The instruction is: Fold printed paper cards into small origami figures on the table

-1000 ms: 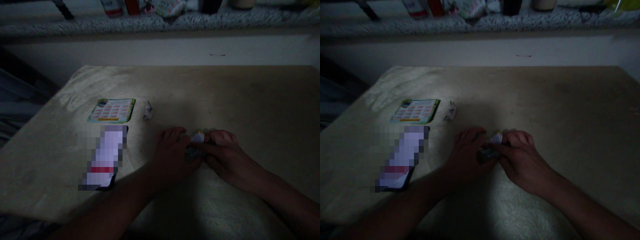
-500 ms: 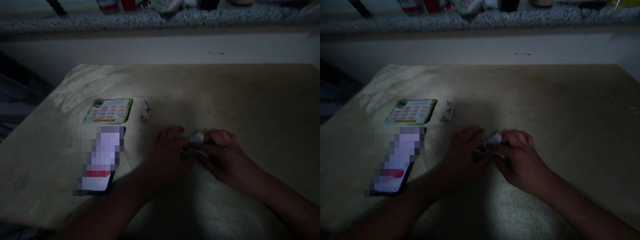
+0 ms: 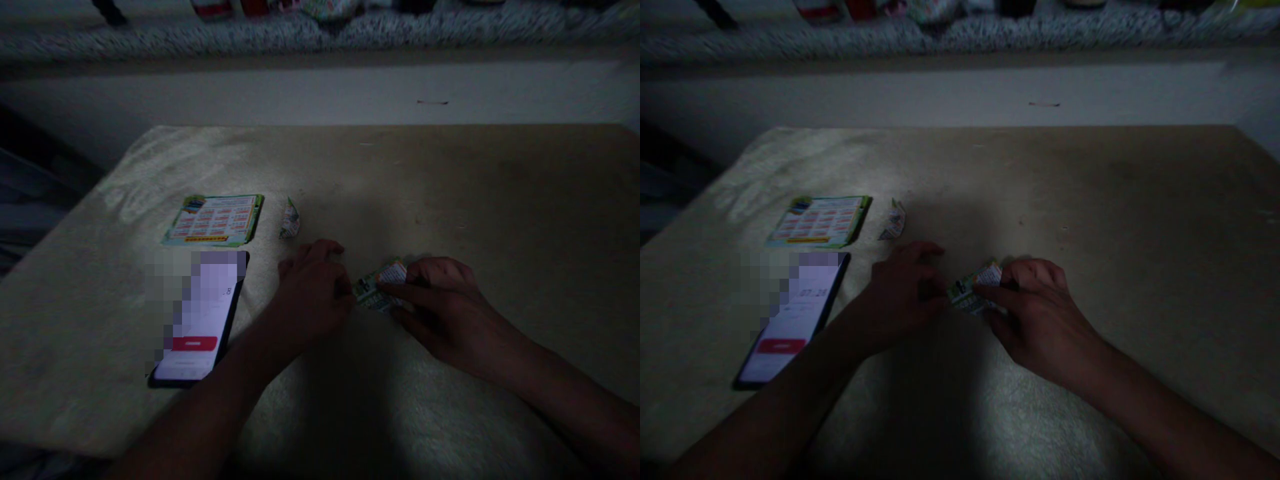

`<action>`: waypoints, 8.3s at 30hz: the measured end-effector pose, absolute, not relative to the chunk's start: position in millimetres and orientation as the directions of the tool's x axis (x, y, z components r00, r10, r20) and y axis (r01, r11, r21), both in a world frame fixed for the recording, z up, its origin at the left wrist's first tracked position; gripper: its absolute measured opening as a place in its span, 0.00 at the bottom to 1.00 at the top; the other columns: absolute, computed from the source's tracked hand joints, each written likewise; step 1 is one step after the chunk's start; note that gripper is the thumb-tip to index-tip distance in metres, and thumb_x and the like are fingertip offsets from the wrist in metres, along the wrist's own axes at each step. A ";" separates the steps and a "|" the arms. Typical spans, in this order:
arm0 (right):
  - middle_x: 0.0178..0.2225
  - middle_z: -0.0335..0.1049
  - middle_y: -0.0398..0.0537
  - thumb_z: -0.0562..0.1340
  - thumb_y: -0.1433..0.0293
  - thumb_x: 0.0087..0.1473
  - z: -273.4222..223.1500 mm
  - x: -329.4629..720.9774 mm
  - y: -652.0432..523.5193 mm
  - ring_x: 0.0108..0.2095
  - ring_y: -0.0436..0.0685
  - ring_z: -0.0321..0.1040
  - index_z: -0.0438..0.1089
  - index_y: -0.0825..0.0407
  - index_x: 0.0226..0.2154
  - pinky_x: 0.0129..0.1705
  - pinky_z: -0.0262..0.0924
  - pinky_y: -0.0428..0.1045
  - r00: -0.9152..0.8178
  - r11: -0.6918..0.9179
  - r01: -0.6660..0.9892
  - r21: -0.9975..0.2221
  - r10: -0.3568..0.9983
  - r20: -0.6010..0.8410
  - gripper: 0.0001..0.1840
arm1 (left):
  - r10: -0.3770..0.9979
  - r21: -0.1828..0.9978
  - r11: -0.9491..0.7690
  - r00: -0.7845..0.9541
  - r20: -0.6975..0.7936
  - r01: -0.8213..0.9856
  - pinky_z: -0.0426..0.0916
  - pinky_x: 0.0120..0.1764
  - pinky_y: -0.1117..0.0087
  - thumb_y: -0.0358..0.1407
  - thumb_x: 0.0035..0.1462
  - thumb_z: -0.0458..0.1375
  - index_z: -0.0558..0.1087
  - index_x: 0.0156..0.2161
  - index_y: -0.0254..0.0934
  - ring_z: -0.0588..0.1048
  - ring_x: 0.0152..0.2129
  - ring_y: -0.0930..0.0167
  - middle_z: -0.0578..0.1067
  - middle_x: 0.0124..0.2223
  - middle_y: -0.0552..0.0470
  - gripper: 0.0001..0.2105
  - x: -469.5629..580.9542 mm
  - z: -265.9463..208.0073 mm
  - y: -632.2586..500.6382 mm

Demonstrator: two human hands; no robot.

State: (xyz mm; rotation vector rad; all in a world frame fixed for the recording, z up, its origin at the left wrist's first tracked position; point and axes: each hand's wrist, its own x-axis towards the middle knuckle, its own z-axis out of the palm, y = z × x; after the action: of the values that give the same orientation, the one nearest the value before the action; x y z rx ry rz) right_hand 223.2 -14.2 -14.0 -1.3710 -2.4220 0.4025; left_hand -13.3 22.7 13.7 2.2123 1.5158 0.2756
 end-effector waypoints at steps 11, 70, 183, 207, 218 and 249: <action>0.46 0.72 0.49 0.66 0.67 0.59 -14.3 223.7 -13.2 0.50 0.63 0.67 0.74 0.39 0.54 0.54 0.56 0.65 -0.490 0.505 0.756 -0.417 0.859 0.152 0.20 | 0.910 0.500 -0.330 0.411 -0.057 0.801 0.61 0.56 0.41 0.30 0.50 0.64 0.79 0.31 0.39 0.68 0.58 0.52 0.70 0.59 0.43 0.03 -21.7 11.0 23.5; 0.23 0.72 0.44 0.68 0.61 0.59 -5.4 224.6 -11.7 0.26 0.48 0.66 0.77 0.53 0.28 0.29 0.63 0.43 -0.382 -0.173 -0.078 -0.982 0.915 -0.131 0.14 | 0.746 0.770 0.563 0.585 -0.318 -0.299 0.73 0.37 0.76 0.31 0.50 0.73 0.84 0.39 0.40 0.81 0.31 0.75 0.84 0.37 0.54 0.09 2.0 -1.7 5.1; 0.24 0.72 0.49 0.68 0.83 0.52 22.0 214.6 -21.4 0.26 0.54 0.68 0.74 0.58 0.29 0.30 0.66 0.53 -0.442 0.786 0.544 -0.294 0.566 0.696 0.07 | 0.602 0.322 -0.771 0.464 0.650 0.550 0.67 0.46 0.58 0.31 0.56 0.64 0.75 0.31 0.37 0.78 0.42 0.64 0.82 0.45 0.47 0.03 5.9 16.6 7.8; 0.28 0.75 0.47 0.68 0.81 0.52 27.1 220.9 -22.8 0.29 0.55 0.74 0.75 0.53 0.35 0.29 0.69 0.49 -0.334 0.688 0.546 -0.477 0.702 0.629 0.09 | 0.741 0.504 -0.665 0.405 0.535 0.551 0.71 0.51 0.58 0.29 0.53 0.63 0.75 0.40 0.35 0.76 0.49 0.61 0.77 0.51 0.42 0.08 -16.9 34.3 12.7; 0.22 0.72 0.42 0.67 0.77 0.54 16.1 218.3 -19.2 0.23 0.49 0.69 0.73 0.52 0.27 0.24 0.64 0.44 -0.366 0.275 0.162 -0.948 0.909 0.201 0.06 | 0.822 0.988 0.035 0.559 -0.113 0.149 0.67 0.29 0.71 0.35 0.54 0.67 0.77 0.31 0.35 0.73 0.26 0.72 0.76 0.30 0.52 0.05 -1.5 29.5 10.0; 0.23 0.71 0.44 0.70 0.64 0.56 5.3 238.0 -9.6 0.23 0.50 0.66 0.76 0.54 0.25 0.22 0.60 0.44 -0.319 -0.056 0.085 -0.995 0.944 -0.081 0.12 | 0.932 0.997 -0.003 0.361 -0.027 0.081 0.72 0.35 0.70 0.33 0.46 0.72 0.79 0.40 0.38 0.75 0.32 0.70 0.79 0.36 0.51 0.14 -10.4 18.1 16.1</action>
State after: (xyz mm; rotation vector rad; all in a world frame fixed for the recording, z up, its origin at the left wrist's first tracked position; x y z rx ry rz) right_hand 238.0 -9.6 5.3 -1.1440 -1.4733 1.4670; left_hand -10.4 16.1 18.1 1.4114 0.9925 0.8836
